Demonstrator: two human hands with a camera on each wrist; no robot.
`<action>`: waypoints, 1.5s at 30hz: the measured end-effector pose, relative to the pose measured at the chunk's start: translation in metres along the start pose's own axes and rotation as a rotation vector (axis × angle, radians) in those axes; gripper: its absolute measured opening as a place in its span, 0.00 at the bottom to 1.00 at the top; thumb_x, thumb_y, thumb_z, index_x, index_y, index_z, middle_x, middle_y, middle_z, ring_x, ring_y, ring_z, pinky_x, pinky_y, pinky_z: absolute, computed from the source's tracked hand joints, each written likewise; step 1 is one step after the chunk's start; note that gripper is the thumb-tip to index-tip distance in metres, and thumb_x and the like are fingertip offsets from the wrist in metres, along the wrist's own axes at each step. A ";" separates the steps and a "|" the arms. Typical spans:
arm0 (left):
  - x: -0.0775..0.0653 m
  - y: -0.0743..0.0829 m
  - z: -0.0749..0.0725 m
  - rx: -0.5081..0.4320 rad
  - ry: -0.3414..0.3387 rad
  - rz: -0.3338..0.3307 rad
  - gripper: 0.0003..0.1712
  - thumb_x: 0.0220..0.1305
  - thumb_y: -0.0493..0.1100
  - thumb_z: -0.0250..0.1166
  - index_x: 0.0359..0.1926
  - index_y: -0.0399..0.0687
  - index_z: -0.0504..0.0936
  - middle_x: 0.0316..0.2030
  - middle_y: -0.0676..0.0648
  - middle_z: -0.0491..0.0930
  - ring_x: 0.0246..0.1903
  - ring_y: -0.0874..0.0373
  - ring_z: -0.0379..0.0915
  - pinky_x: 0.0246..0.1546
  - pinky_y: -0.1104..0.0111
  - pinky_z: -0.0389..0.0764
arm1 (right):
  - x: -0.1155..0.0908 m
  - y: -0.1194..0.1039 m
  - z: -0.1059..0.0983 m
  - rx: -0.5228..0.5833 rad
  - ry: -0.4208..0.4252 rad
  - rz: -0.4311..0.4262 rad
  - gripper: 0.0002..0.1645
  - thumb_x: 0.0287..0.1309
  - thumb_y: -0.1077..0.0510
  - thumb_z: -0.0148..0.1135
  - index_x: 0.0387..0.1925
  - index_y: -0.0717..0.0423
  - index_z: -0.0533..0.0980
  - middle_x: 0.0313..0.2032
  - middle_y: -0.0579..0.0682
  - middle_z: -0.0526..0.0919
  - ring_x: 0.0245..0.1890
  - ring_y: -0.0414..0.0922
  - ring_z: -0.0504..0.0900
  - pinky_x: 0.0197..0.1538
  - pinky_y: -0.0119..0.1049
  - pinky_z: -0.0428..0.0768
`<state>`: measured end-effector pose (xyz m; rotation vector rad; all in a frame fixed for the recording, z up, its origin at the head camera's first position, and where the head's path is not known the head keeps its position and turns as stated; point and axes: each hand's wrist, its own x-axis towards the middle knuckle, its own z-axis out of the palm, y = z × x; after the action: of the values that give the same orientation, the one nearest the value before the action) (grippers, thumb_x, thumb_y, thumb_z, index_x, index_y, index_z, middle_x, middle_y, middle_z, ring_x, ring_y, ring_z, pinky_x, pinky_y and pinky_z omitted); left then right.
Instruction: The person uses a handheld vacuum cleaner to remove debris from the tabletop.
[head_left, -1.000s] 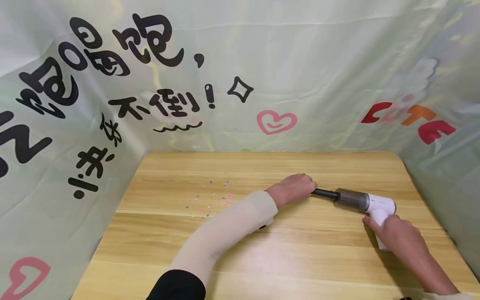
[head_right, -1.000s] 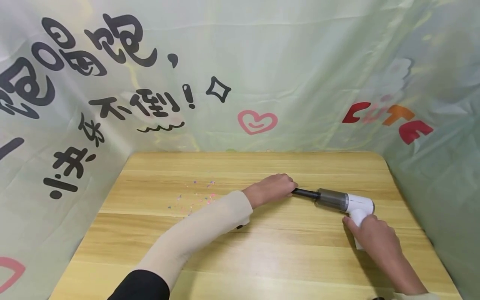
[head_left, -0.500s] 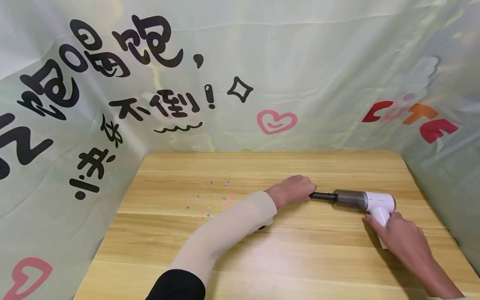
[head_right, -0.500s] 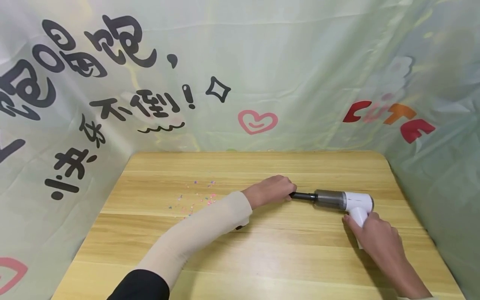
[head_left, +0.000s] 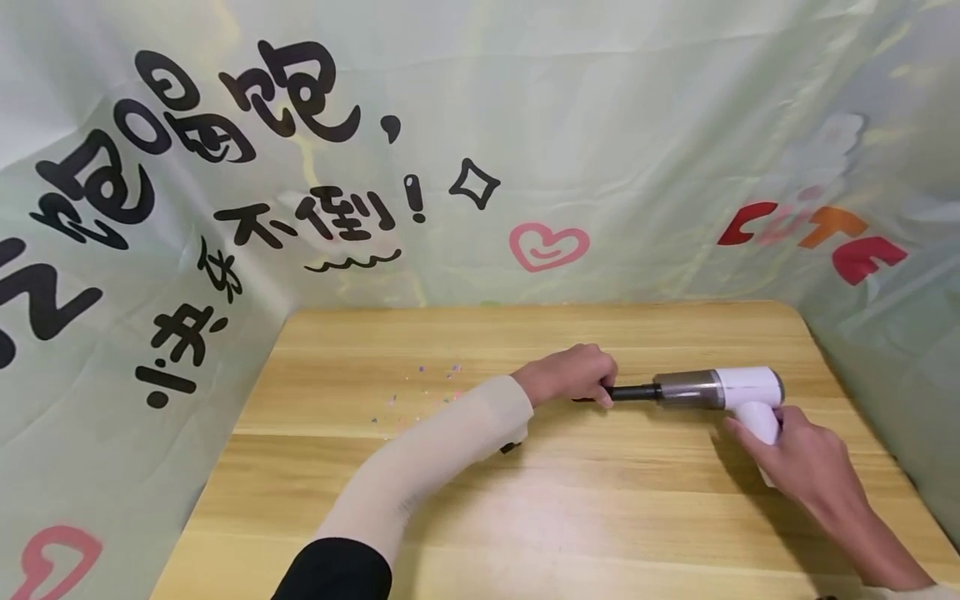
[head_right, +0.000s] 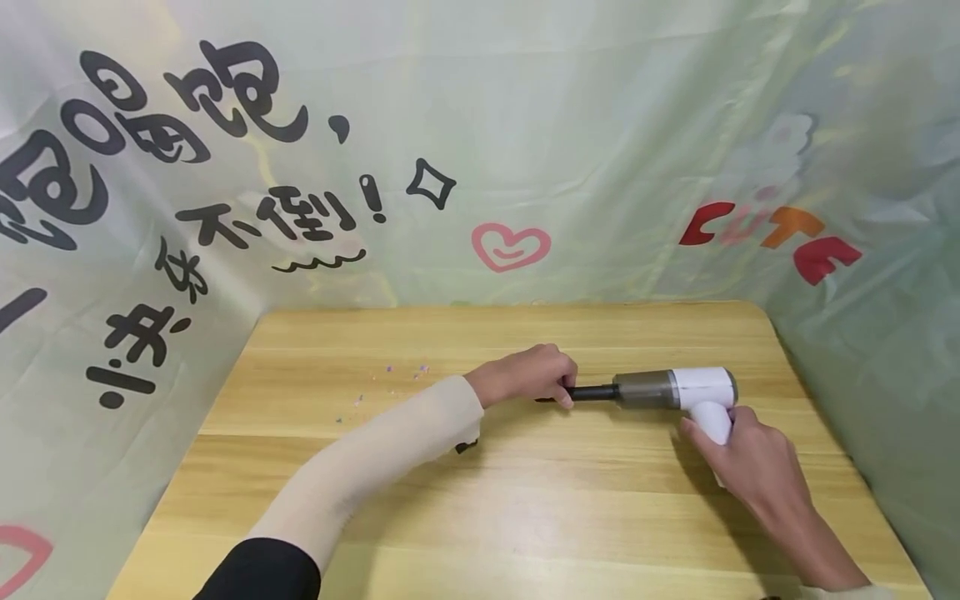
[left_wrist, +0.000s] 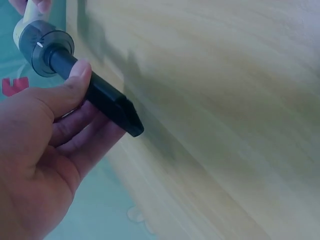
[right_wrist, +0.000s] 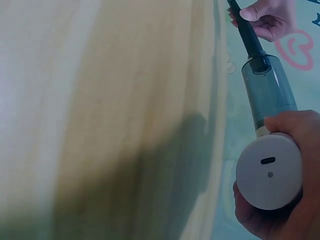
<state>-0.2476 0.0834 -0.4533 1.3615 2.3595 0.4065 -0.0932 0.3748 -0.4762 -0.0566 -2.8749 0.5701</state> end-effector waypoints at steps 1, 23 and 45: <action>-0.001 -0.002 -0.001 -0.017 -0.001 -0.002 0.13 0.58 0.49 0.67 0.23 0.50 0.75 0.20 0.53 0.69 0.17 0.63 0.59 0.29 0.78 0.67 | 0.002 -0.001 -0.001 -0.003 0.010 -0.010 0.38 0.52 0.36 0.64 0.34 0.70 0.69 0.17 0.54 0.71 0.16 0.49 0.68 0.16 0.39 0.60; -0.032 -0.035 -0.031 -0.170 0.041 0.009 0.18 0.55 0.50 0.69 0.21 0.41 0.79 0.15 0.52 0.67 0.16 0.61 0.56 0.30 0.75 0.69 | 0.031 -0.045 -0.002 -0.004 0.179 -0.163 0.30 0.43 0.45 0.70 0.28 0.68 0.69 0.16 0.58 0.72 0.12 0.47 0.66 0.12 0.39 0.61; -0.052 -0.068 -0.017 -0.166 0.094 -0.028 0.10 0.53 0.50 0.71 0.22 0.54 0.82 0.21 0.54 0.80 0.18 0.63 0.66 0.28 0.75 0.72 | 0.046 -0.074 0.017 -0.065 0.161 -0.247 0.30 0.44 0.46 0.67 0.26 0.68 0.64 0.14 0.56 0.68 0.09 0.45 0.64 0.08 0.34 0.59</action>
<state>-0.2833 0.0043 -0.4581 1.2574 2.3567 0.6563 -0.1419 0.3039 -0.4548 0.2292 -2.6888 0.4052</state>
